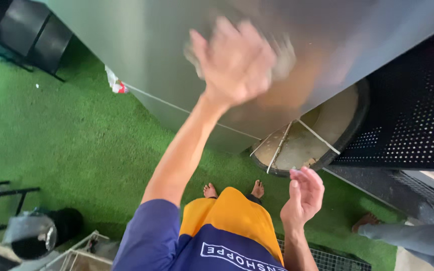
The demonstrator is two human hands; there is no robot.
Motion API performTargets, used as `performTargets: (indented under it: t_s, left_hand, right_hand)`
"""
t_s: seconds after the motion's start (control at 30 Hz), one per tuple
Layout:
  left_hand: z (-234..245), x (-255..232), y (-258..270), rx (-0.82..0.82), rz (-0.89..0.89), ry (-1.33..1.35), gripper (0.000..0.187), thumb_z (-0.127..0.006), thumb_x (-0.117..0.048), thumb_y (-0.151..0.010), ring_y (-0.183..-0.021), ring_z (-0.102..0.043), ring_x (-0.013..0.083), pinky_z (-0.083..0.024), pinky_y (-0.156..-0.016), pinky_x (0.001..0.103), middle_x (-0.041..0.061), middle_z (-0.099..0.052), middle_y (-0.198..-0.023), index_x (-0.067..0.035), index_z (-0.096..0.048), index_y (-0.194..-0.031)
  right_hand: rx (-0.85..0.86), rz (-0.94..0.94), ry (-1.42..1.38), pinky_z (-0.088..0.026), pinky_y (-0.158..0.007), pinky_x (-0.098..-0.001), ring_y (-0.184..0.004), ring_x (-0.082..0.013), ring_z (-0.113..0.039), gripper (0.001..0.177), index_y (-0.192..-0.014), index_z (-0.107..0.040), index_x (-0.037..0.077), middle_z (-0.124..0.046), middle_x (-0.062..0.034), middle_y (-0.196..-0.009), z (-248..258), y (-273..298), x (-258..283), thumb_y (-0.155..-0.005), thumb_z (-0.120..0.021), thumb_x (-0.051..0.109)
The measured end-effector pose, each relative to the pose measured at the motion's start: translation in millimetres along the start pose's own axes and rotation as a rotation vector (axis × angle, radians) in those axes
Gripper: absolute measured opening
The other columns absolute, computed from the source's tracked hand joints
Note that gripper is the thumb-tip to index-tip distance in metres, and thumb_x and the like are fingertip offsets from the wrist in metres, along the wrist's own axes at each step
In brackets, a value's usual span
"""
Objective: The person wipes the exterior surface of a stainless steel refrigerator with a cloth. They clean the front and side panels using repetitive wiping motions.
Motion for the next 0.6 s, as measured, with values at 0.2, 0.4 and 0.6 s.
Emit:
performTargets:
  t_s: [0.2, 0.4, 0.6]
  left_hand:
    - [-23.0, -35.0, -3.6, -0.089, 0.451, 0.237, 0.062, -0.06, -0.045, -0.101, -0.16, -0.013, 0.036, -0.002, -0.126, 0.069, 0.006, -0.019, -0.17, -0.031, -0.035, -0.156]
    - [-59.2, -134.4, 95.8, 0.125, -0.254, -0.006, 0.05, -0.055, -0.035, -0.115, -0.159, -0.019, 0.0299, -0.003, -0.124, 0.064, 0.004, -0.028, -0.17, -0.027, -0.042, -0.162]
    - [-66.6, 9.9, 203.3, 0.329, 0.106, -0.104, 0.052, -0.065, -0.058, -0.1, -0.136, -0.041, 0.0465, -0.015, -0.11, 0.078, 0.018, -0.053, -0.135, -0.013, -0.061, -0.127]
  right_hand:
    - [0.03, 0.003, 0.013, -0.054, -0.108, -0.0345, -0.117, -0.0189, -0.065, 0.038, -0.14, -0.053, 0.002, -0.06, -0.0089, -0.138, -3.2, -10.4, -12.1, -0.104, -0.06, -0.007]
    - [0.115, -0.047, 0.039, -0.052, -0.096, -0.0274, -0.114, -0.0159, -0.064, 0.04, -0.14, -0.053, 0.003, -0.061, -0.0074, -0.133, -22.6, -10.3, -27.8, -0.103, -0.061, -0.008]
    - [0.155, -0.159, 0.082, -0.049, -0.087, -0.024, -0.111, -0.0137, -0.064, 0.039, -0.139, -0.054, 0.003, -0.064, -0.0062, -0.122, -8.0, -10.3, -49.8, -0.102, -0.062, -0.007]
Point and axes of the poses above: each hand's wrist, its own y-axis away from the middle knuckle, its own z-axis out of the back of the hand, x = y × z, the point moved 9 cm from there along -y, towards the middle knuckle
